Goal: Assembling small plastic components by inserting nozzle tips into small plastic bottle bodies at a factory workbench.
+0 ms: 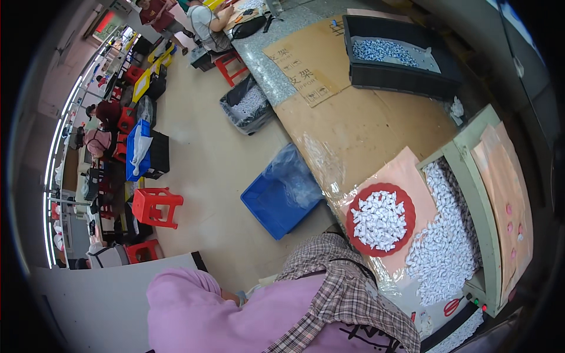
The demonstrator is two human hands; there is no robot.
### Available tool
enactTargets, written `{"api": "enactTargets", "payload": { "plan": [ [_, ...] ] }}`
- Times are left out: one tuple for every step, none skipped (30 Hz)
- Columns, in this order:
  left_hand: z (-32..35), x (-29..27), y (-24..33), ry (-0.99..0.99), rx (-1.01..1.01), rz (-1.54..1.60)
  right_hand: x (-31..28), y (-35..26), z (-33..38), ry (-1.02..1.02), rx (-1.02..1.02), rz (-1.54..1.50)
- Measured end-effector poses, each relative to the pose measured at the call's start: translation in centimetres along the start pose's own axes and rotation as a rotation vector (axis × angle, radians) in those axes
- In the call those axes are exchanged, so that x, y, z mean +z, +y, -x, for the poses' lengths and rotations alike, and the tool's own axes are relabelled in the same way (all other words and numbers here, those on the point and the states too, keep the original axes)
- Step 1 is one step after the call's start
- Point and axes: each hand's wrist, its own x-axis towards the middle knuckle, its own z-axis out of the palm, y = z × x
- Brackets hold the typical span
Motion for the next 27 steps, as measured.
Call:
{"api": "enactTargets", "payload": {
  "plan": [
    [0.5, -0.5, 0.3, -0.001, 0.012, 0.014, 0.1, -1.5, -0.5, -0.011, -0.013, 0.025],
    [1.0, -1.4, 1.3, -0.003, 0.027, 0.014, 0.2, -2.9, -1.0, -0.008, -0.025, 0.048],
    [1.6, -2.3, 2.2, -0.004, 0.043, 0.014, 0.3, -4.4, -1.5, -0.005, -0.038, 0.072],
    [2.0, -2.9, 2.9, -0.003, 0.060, 0.024, 0.4, -5.8, -2.2, -0.011, -0.055, 0.096],
    [2.3, -3.4, 3.6, -0.001, 0.078, 0.034, 0.4, -7.1, -2.8, -0.016, -0.073, 0.120],
    [2.8, -4.0, 4.3, 0.001, 0.096, 0.043, 0.5, -8.4, -3.3, -0.020, -0.091, 0.144],
    [3.0, -4.3, 4.7, -0.001, 0.111, 0.055, 0.4, -9.6, -3.6, -0.028, -0.106, 0.170],
    [3.2, -4.5, 5.2, -0.001, 0.127, 0.066, 0.3, -10.8, -3.9, -0.035, -0.121, 0.196],
    [3.5, -4.7, 5.6, 0.000, 0.143, 0.077, 0.2, -11.9, -4.2, -0.041, -0.138, 0.221],
    [3.5, -4.6, 5.6, -0.002, 0.155, 0.093, 0.0, -12.9, -4.1, -0.052, -0.150, 0.248],
    [3.6, -4.5, 5.6, -0.003, 0.168, 0.108, -0.1, -13.8, -4.0, -0.063, -0.164, 0.273],
    [3.7, -4.3, 5.6, -0.002, 0.180, 0.122, -0.3, -14.7, -3.8, -0.073, -0.179, 0.297],
    [3.6, -4.0, 5.7, -0.003, 0.187, 0.137, -0.6, -15.3, -3.6, -0.085, -0.187, 0.320],
    [3.5, -3.7, 5.7, -0.002, 0.193, 0.150, -0.9, -15.9, -3.4, -0.097, -0.197, 0.341],
    [3.4, -3.2, 5.8, 0.001, 0.199, 0.161, -1.3, -16.3, -3.1, -0.107, -0.206, 0.360],
    [3.6, -2.8, 5.7, 0.006, 0.205, 0.170, -1.5, -16.8, -2.6, -0.115, -0.216, 0.376],
    [3.7, -2.4, 5.7, 0.012, 0.210, 0.176, -1.7, -17.1, -2.0, -0.121, -0.225, 0.391],
    [3.8, -1.9, 5.7, 0.017, 0.214, 0.180, -2.0, -17.3, -1.2, -0.125, -0.233, 0.404],
    [4.0, -1.6, 5.8, 0.023, 0.218, 0.181, -2.3, -17.7, -0.5, -0.127, -0.239, 0.416],
    [4.2, -1.2, 6.0, 0.028, 0.219, 0.179, -2.5, -18.0, 0.3, -0.127, -0.242, 0.427],
    [4.3, -0.8, 6.2, 0.031, 0.219, 0.175, -2.8, -18.2, 1.2, -0.126, -0.242, 0.438],
    [4.2, -0.2, 6.3, 0.030, 0.213, 0.169, -3.2, -18.5, 2.3, -0.125, -0.234, 0.451],
    [4.0, 0.4, 6.4, 0.026, 0.205, 0.162, -3.6, -18.7, 3.5, -0.124, -0.223, 0.463],
    [3.6, 1.2, 6.0, 0.021, 0.188, 0.158, -3.9, -18.8, 5.1, -0.129, -0.206, 0.475],
    [3.2, 2.0, 5.5, 0.015, 0.170, 0.153, -4.2, -18.9, 6.6, -0.136, -0.186, 0.486],
    [2.9, 2.6, 5.3, 0.008, 0.154, 0.145, -4.5, -19.1, 8.0, -0.138, -0.167, 0.497],
    [2.5, 3.1, 5.0, 0.001, 0.137, 0.137, -4.6, -19.4, 9.3, -0.141, -0.147, 0.508]
  ]
}}
